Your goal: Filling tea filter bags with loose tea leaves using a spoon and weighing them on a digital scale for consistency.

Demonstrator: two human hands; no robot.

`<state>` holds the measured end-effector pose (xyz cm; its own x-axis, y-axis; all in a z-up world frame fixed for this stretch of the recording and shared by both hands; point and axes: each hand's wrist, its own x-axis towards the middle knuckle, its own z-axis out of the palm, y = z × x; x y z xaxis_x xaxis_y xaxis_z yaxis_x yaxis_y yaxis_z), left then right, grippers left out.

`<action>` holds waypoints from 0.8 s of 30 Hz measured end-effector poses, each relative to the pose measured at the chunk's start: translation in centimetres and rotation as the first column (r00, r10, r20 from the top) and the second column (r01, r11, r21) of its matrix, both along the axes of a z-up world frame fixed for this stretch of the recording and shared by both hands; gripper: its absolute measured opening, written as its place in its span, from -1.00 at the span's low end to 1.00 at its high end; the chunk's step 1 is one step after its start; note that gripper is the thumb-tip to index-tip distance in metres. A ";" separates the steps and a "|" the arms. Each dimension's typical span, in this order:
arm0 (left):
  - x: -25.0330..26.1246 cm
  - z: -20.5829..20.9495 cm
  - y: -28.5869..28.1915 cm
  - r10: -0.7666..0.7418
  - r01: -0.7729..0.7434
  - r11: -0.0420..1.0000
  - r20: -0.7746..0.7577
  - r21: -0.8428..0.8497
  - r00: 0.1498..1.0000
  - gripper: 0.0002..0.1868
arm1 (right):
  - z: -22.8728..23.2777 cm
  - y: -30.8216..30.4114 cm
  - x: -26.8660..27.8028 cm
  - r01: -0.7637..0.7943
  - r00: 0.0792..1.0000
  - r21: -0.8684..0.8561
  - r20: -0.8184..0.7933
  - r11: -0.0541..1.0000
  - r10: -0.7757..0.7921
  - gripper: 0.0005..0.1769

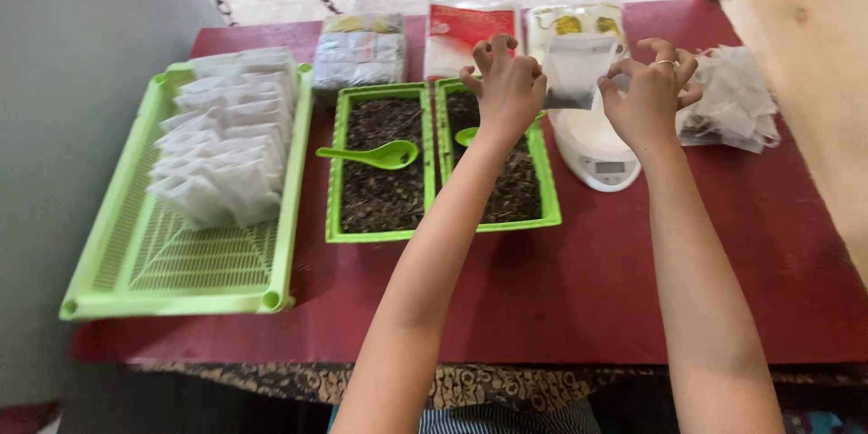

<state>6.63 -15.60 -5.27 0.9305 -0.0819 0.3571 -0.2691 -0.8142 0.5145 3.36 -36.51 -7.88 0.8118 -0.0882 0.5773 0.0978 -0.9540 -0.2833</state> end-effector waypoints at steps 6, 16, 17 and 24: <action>-2.0 2.9 7.7 0.092 -0.092 0.995 0.005 -0.026 0.996 -0.90 | 3.7 8.2 -0.1 -0.092 0.996 0.017 -0.015 0.996 0.093 -0.89; -6.5 5.1 21.6 0.303 -0.302 0.953 0.063 -0.026 0.951 -0.91 | 5.0 21.4 -0.1 -0.363 0.927 -0.015 0.094 0.932 0.363 -0.93; -7.1 5.3 22.9 0.329 -0.328 0.944 0.047 -0.023 0.943 -0.91 | 5.1 22.8 -0.3 -0.389 0.916 0.000 0.107 0.921 0.386 -0.94; -10.9 5.4 32.5 0.508 -0.504 0.861 0.163 -0.072 0.846 -0.97 | 4.9 33.0 -1.5 -0.552 0.819 0.049 0.217 0.832 0.531 -0.89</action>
<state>-4.25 16.87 0.13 0.7648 0.3948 0.5092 0.0916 -0.8489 0.5206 1.81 -3.52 -2.94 0.6241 0.2653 0.7350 0.6510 -0.6967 -0.3013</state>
